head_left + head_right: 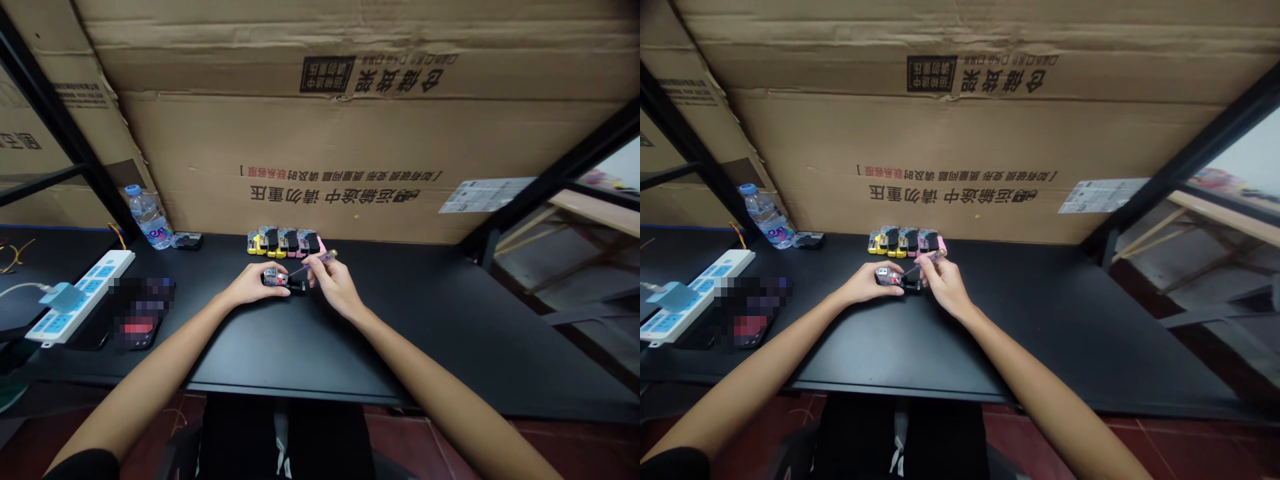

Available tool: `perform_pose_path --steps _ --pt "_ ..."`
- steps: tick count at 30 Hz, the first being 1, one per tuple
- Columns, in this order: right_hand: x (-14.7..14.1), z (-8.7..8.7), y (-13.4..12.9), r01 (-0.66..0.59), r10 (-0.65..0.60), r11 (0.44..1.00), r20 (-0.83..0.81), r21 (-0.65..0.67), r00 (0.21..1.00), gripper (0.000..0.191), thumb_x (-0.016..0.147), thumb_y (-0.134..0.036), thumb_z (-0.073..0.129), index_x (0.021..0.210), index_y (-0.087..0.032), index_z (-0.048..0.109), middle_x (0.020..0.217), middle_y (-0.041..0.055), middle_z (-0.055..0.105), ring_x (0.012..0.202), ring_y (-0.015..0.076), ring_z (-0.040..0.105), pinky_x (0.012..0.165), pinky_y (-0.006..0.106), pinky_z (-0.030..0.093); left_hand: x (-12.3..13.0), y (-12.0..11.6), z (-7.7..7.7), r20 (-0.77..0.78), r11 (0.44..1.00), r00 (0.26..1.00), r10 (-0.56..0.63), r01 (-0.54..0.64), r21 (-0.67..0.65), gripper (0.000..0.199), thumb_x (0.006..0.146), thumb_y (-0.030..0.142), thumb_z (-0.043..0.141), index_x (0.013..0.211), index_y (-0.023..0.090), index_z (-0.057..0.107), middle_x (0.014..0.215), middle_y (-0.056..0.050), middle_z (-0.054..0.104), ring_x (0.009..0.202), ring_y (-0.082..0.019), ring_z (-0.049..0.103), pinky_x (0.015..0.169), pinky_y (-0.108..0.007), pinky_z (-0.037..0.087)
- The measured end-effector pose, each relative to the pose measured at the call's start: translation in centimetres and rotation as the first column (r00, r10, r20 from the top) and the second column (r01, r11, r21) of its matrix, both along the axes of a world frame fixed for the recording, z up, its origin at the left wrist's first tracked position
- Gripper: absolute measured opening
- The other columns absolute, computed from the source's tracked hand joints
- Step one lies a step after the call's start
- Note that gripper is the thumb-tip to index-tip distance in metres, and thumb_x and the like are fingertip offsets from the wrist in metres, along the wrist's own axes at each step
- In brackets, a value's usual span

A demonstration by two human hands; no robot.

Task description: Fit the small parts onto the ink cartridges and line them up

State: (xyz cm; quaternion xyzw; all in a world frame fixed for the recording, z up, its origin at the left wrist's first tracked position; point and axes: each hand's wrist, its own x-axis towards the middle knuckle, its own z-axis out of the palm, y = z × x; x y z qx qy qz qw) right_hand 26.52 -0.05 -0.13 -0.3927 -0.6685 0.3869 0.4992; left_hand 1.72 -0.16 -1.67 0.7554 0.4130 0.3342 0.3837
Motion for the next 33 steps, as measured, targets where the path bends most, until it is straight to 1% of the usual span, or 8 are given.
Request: perform_pose_path --steps 4,8,11,16,18,25,30,33 --pt "-0.2 0.1 -0.1 0.017 -0.017 0.999 -0.002 -0.030 1.000 0.063 0.091 -0.082 0.068 0.092 -0.020 0.072 0.068 0.0022 0.069 0.054 0.0173 0.064 0.058 0.032 0.058 0.2 0.3 -0.4 0.004 0.999 1.000 -0.031 0.031 -0.030 0.052 0.081 0.058 0.089 0.110 0.016 0.080 0.093 -0.003 0.078 0.085 -0.020 0.071 0.086 -0.032 0.055" --pt "-0.1 0.2 0.1 0.029 -0.029 0.999 0.006 -0.043 1.000 0.062 0.089 -0.081 0.072 0.088 -0.019 0.072 0.067 0.0035 0.071 0.053 0.0177 0.066 0.056 0.032 0.059 0.1 0.5 -0.8 0.016 0.999 0.999 -0.029 0.030 -0.036 0.053 0.079 0.057 0.090 0.110 0.015 0.080 0.095 -0.004 0.078 0.087 -0.021 0.071 0.088 -0.032 0.055" --pt "0.0 0.3 0.4 0.025 -0.025 1.000 0.028 -0.010 0.999 0.062 0.089 -0.081 0.072 0.085 -0.019 0.072 0.067 0.0051 0.073 0.055 0.0192 0.068 0.058 0.034 0.061 0.1 0.6 -0.9 0.022 0.999 0.999 -0.035 0.036 -0.034 0.054 0.079 0.057 0.090 0.110 0.015 0.080 0.096 -0.004 0.078 0.089 -0.021 0.072 0.089 -0.033 0.056" --pt "-0.2 0.9 1.3 -0.087 0.082 0.996 0.132 0.036 0.988 0.059 0.091 -0.080 0.070 0.088 -0.021 0.074 0.070 0.0049 0.074 0.058 0.0206 0.070 0.059 0.037 0.064 0.1 0.6 -0.9 0.031 0.997 0.998 -0.061 0.063 -0.055 0.054 0.079 0.057 0.090 0.113 0.015 0.080 0.098 -0.005 0.079 0.090 -0.023 0.072 0.090 -0.035 0.057" --pt "-0.3 1.1 1.5 -0.101 0.088 0.993 0.180 0.062 0.980 0.057 0.093 -0.078 0.069 0.088 -0.022 0.074 0.069 0.0042 0.074 0.058 0.0204 0.070 0.059 0.036 0.063 0.1 0.6 -0.9 0.024 0.996 0.998 -0.062 0.063 -0.056 0.054 0.079 0.057 0.090 0.112 0.015 0.080 0.097 -0.005 0.079 0.089 -0.023 0.072 0.090 -0.035 0.057" --pt "-1.0 0.2 1.2 0.084 -0.136 0.963 0.193 0.255 0.972 0.054 0.092 -0.075 0.073 0.078 -0.023 0.072 0.063 0.0047 0.072 0.056 0.0218 0.067 0.059 0.038 0.060 0.2 0.4 -0.7 0.012 0.998 0.999 -0.045 0.045 -0.039 0.051 0.079 0.056 0.089 0.109 0.015 0.081 0.096 -0.005 0.078 0.088 -0.022 0.071 0.088 -0.034 0.057" --pt "-1.5 -0.5 0.9 0.143 -0.189 0.958 0.171 0.250 0.967 0.057 0.091 -0.076 0.074 0.070 -0.024 0.066 0.059 0.0027 0.068 0.053 0.0201 0.064 0.058 0.036 0.059 0.3 0.4 -0.7 0.025 0.997 0.998 -0.052 0.054 -0.049 0.052 0.080 0.056 0.089 0.110 0.014 0.080 0.097 -0.005 0.079 0.088 -0.022 0.071 0.090 -0.035 0.057" --pt "-1.5 -0.3 0.8 0.156 -0.197 0.959 0.160 0.236 0.967 0.057 0.091 -0.078 0.073 0.072 -0.024 0.067 0.061 0.0032 0.070 0.055 0.0203 0.065 0.057 0.035 0.059 0.2 0.4 -0.7 0.018 0.998 0.999 -0.048 0.049 -0.051 0.053 0.080 0.056 0.089 0.111 0.014 0.081 0.096 -0.005 0.079 0.087 -0.022 0.071 0.090 -0.036 0.058"
